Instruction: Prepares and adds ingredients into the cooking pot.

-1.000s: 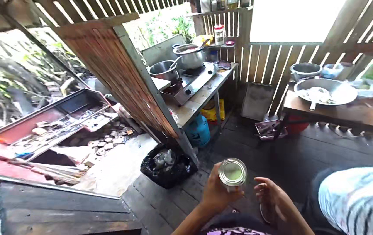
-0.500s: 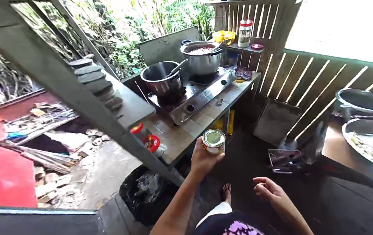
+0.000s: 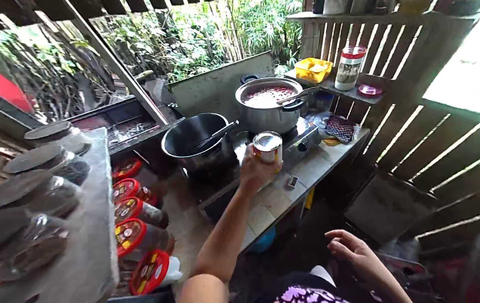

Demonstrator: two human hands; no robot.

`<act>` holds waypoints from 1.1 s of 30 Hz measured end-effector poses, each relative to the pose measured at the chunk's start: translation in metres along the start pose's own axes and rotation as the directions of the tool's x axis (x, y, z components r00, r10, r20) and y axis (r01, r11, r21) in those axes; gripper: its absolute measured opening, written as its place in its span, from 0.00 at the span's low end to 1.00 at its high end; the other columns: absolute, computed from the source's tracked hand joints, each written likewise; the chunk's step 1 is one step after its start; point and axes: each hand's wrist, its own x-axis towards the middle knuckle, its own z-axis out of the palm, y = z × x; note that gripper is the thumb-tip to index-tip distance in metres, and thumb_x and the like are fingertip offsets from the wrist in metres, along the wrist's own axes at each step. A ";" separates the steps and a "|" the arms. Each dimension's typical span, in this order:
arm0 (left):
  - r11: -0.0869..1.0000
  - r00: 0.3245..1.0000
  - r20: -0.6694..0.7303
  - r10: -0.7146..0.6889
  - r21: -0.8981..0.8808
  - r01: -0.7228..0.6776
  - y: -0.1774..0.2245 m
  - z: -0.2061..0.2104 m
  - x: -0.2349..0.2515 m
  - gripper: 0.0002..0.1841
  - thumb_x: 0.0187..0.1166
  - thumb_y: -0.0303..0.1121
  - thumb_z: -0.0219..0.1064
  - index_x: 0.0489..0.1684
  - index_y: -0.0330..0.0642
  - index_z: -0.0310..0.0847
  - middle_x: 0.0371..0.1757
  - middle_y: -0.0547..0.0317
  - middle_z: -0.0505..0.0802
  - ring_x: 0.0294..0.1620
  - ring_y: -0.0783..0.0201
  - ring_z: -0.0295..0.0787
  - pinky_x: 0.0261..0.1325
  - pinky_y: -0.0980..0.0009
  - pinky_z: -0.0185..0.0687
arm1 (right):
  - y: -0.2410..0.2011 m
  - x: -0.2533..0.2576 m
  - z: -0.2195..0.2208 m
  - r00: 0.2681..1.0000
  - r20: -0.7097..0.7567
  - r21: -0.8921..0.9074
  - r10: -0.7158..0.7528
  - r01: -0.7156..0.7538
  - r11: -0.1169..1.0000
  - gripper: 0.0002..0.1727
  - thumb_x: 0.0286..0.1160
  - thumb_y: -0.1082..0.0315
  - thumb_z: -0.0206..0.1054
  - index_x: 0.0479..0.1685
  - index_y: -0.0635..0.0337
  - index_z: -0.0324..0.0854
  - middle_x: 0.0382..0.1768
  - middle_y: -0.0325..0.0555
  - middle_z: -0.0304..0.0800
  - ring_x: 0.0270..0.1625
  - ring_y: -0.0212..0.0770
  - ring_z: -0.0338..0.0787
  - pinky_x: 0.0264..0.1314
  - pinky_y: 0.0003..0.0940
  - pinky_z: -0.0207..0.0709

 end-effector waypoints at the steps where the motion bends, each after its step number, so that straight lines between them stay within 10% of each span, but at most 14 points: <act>1: 1.000 0.999 -0.033 0.012 0.028 -0.011 0.006 0.002 0.019 0.50 0.56 0.43 0.90 0.80 0.36 0.65 0.64 0.35 0.88 0.66 0.40 0.86 0.69 0.38 0.80 | -0.005 0.019 -0.009 0.999 0.048 0.000 -0.022 0.022 1.000 0.18 0.80 0.65 0.63 0.64 0.62 0.82 0.38 0.37 0.92 0.39 0.28 0.90 0.47 0.28 0.87; 17: 0.952 0.874 -0.474 -0.105 0.207 0.226 0.065 0.001 0.235 0.52 0.54 0.49 0.89 0.78 0.31 0.65 0.64 0.32 0.87 0.68 0.36 0.85 0.70 0.33 0.77 | -0.090 0.301 -0.190 0.693 0.690 -0.024 -0.208 0.309 0.951 0.17 0.83 0.64 0.64 0.63 0.63 0.84 0.41 0.36 0.93 0.40 0.22 0.89 0.46 0.21 0.84; 33: 0.817 0.767 -0.618 -0.175 0.344 0.463 0.031 -0.013 0.297 0.54 0.53 0.47 0.89 0.80 0.33 0.61 0.63 0.32 0.88 0.68 0.33 0.83 0.67 0.36 0.78 | -0.122 0.371 -0.163 0.588 0.740 0.119 -0.326 0.363 0.924 0.16 0.85 0.61 0.64 0.63 0.59 0.85 0.40 0.34 0.93 0.42 0.23 0.90 0.48 0.21 0.85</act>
